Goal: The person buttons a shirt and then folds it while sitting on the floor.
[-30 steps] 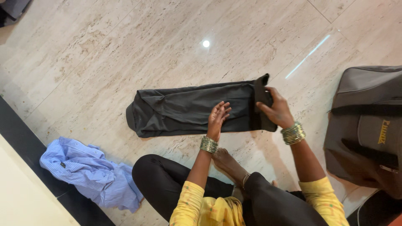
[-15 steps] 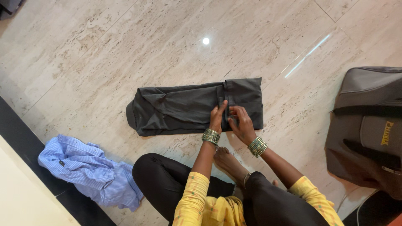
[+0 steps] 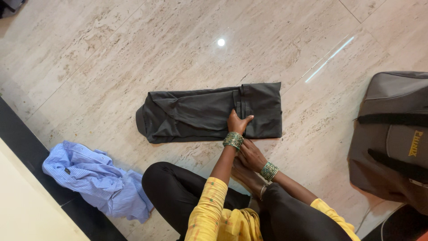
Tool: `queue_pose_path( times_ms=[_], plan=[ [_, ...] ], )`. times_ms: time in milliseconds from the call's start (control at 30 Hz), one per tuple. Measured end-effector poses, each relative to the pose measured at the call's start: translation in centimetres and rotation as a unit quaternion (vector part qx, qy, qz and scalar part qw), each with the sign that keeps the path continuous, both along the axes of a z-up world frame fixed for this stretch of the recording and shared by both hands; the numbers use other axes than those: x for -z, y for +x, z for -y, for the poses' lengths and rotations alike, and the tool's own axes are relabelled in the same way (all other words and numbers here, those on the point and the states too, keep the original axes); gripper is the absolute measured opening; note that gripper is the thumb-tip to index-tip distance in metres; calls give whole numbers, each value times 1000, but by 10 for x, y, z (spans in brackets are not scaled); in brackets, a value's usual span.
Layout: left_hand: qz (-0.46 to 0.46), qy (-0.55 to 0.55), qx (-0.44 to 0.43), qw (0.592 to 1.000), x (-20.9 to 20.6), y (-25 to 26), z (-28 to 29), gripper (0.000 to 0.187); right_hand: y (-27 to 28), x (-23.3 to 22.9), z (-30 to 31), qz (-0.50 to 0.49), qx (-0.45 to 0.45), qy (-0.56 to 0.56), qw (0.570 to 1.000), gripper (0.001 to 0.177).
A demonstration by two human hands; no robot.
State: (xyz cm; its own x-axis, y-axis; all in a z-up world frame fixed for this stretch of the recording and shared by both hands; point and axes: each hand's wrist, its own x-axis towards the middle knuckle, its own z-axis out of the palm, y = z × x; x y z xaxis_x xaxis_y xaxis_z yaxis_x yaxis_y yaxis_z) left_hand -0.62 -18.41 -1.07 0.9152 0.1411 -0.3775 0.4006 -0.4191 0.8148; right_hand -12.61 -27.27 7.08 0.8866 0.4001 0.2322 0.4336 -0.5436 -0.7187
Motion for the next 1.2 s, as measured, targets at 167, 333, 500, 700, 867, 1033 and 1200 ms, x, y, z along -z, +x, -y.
queue_pose_path(
  times_ms=[167, 333, 500, 700, 867, 1033, 1200],
  plan=[
    [-29, 116, 33, 992, -63, -7, 12, 97, -8, 56, 31, -28, 118, -7, 993, 15],
    [200, 354, 167, 898, -68, -24, 14, 84, 22, 47, 77, 110, 362, -116, 918, 29],
    [263, 402, 304, 823, -33, -41, 21, 63, 66, 33, 103, -93, 386, 7, 918, 59],
    [218, 190, 259, 922, -32, -46, 16, 70, 96, 18, 127, -404, 296, 265, 824, 69],
    [196, 64, 269, 941, -28, -44, 13, 70, 90, 0, 128, -402, 241, 415, 780, 55],
    [164, -152, 224, 949, -41, -53, 38, 68, 71, -43, 128, -305, 315, 389, 810, 55],
    [225, -133, 152, 953, -71, -109, 55, 60, 68, -77, 114, -218, 378, 256, 863, 68]
  ],
)
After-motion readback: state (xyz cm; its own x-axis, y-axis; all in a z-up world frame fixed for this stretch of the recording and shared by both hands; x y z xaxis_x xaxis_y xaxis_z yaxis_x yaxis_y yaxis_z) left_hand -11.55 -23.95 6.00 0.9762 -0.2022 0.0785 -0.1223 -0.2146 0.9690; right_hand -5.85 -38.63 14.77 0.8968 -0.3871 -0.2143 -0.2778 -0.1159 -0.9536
